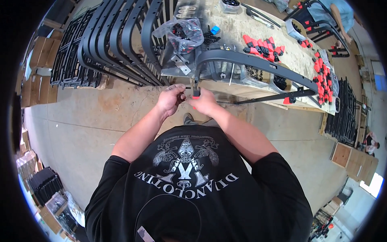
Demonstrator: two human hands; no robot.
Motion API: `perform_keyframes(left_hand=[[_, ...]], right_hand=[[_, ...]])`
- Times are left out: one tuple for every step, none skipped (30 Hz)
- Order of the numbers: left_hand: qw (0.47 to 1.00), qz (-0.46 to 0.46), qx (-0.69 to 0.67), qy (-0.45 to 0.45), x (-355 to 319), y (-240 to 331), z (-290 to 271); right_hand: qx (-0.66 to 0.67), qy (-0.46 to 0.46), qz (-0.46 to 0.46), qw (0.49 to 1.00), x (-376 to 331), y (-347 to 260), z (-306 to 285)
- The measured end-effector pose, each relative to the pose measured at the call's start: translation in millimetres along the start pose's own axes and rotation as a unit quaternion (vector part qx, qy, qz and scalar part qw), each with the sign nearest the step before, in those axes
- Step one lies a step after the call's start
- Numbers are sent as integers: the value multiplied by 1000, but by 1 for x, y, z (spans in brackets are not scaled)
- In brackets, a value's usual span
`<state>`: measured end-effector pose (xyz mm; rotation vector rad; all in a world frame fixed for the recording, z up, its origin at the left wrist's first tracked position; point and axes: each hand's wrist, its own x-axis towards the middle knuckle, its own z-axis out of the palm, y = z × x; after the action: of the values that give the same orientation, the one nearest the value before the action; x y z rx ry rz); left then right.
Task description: The recorder is attaching plastic clips and tightening bolts onto a metal frame using a hex key and a wrench.
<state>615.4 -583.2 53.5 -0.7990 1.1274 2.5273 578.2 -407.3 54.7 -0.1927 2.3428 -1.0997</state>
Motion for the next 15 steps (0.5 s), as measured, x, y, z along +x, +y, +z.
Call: perform_keyframes(left_hand=[[1000,2,8,-1,3,2,2],[1000,-3,13,-5,6,3,4],[1000,7,23,8,7,5,6],[999,16,33,21,8,7,7],[999,9,38,15,12,7,5],[999,6,43,13,15,8,4],[998,3,69,8,19,9,4],[996,-1,95,2,21,9,3],[995,-2,98,3,21,9,3],[995,2,98,-4,21,8,2],[995,5,98,-11,20,8,1],[994,1,104,-15,18,8,3],[995,2,96,-14,16,9,5],[996,2,87,-14,15,11,7],[996,-1,91,-15,14,12,7]], right_hand=[[16,-4,-10,1000,8,-2,-1],[19,1,-6,1000,11,-4,-1],[-25,18,7,999,13,-12,-1],[-70,35,22,997,13,-19,-2],[-75,41,28,996,12,-23,-3],[-71,44,31,996,14,-22,-3],[-62,63,25,996,15,-21,-3],[-52,81,19,995,16,-20,-3],[-49,82,20,995,15,-22,-3],[-43,81,20,996,13,-24,-4],[-38,80,19,996,11,-25,-3],[-33,86,24,995,7,-20,0],[-25,99,16,995,5,-14,5],[-17,113,8,993,5,-8,9],[-4,110,9,994,2,-12,7]])
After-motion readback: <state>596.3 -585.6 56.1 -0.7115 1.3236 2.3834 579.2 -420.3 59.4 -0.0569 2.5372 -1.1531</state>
